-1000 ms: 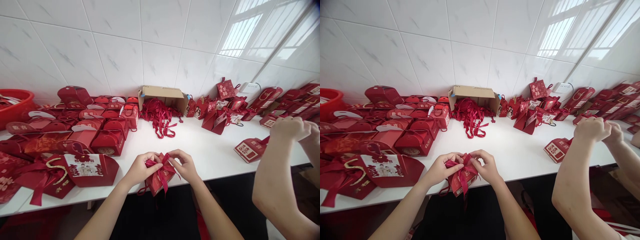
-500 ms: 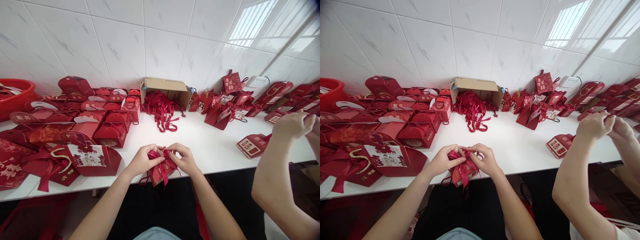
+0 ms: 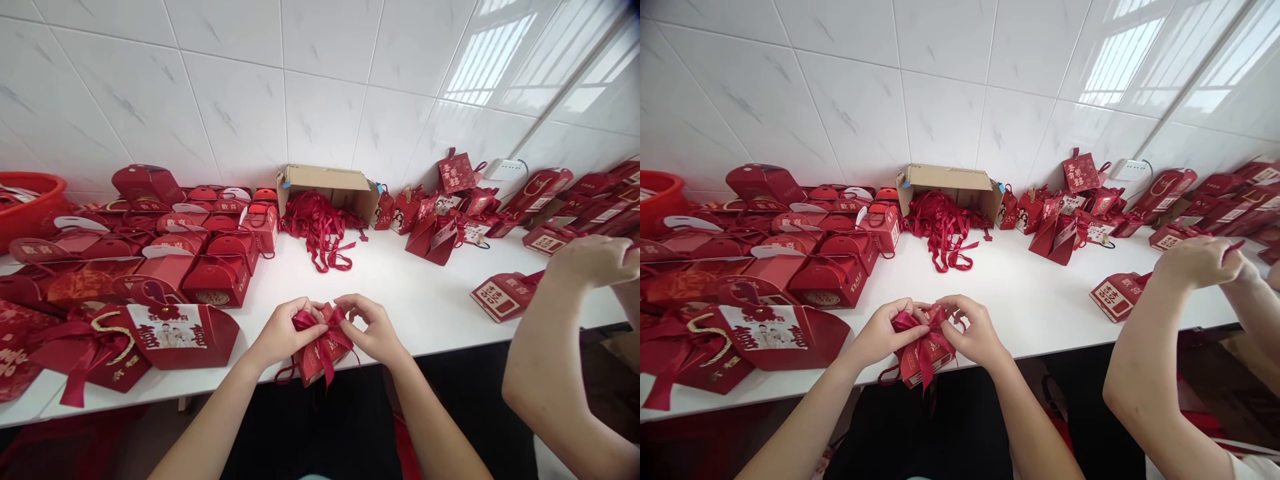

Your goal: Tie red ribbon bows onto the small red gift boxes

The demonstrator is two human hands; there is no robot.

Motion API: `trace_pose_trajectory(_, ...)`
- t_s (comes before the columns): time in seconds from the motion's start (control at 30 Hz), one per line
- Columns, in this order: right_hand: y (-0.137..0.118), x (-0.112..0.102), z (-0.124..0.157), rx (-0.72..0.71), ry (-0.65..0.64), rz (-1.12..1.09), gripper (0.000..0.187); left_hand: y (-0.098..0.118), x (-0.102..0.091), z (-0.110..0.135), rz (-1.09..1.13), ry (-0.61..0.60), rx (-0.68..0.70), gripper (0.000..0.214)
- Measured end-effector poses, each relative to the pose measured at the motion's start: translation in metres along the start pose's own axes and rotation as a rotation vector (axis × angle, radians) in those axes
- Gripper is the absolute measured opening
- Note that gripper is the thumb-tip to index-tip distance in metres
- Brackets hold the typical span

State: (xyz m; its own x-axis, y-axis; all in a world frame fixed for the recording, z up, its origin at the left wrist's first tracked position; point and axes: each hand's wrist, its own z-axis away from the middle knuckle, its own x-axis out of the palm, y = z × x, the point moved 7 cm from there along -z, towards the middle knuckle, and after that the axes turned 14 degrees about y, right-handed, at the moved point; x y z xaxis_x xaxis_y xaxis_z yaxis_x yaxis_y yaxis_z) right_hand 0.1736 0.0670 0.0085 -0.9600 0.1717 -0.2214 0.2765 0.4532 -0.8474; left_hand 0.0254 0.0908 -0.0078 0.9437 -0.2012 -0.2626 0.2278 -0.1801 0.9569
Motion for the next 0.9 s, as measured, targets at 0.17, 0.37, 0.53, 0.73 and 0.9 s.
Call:
trace_pose_trajectory(0.17,0.000,0.004,0.001,-0.030,0.047,0.035,0.031,-0.001,0.000,0.001,0.015,0.014,-0.013,0.019)
trace_pose_trajectory(0.37,-0.005,0.004,0.001,-0.142,0.199,0.158,0.024,-0.001,0.000,0.001,0.032,0.059,-0.007,0.022)
trace_pose_trajectory(0.53,-0.001,-0.003,0.010,-0.221,0.316,0.213,0.020,-0.003,0.002,0.000,0.024,0.055,-0.029,0.017)
trace_pose_trajectory(0.73,0.010,-0.004,0.021,-0.232,0.439,0.241,0.024,-0.004,0.005,0.000,0.026,0.035,-0.042,0.014)
trace_pose_trajectory(0.9,0.018,-0.006,0.021,-0.175,0.458,0.258,0.023,-0.006,0.005,-0.002,0.046,0.070,-0.049,0.017)
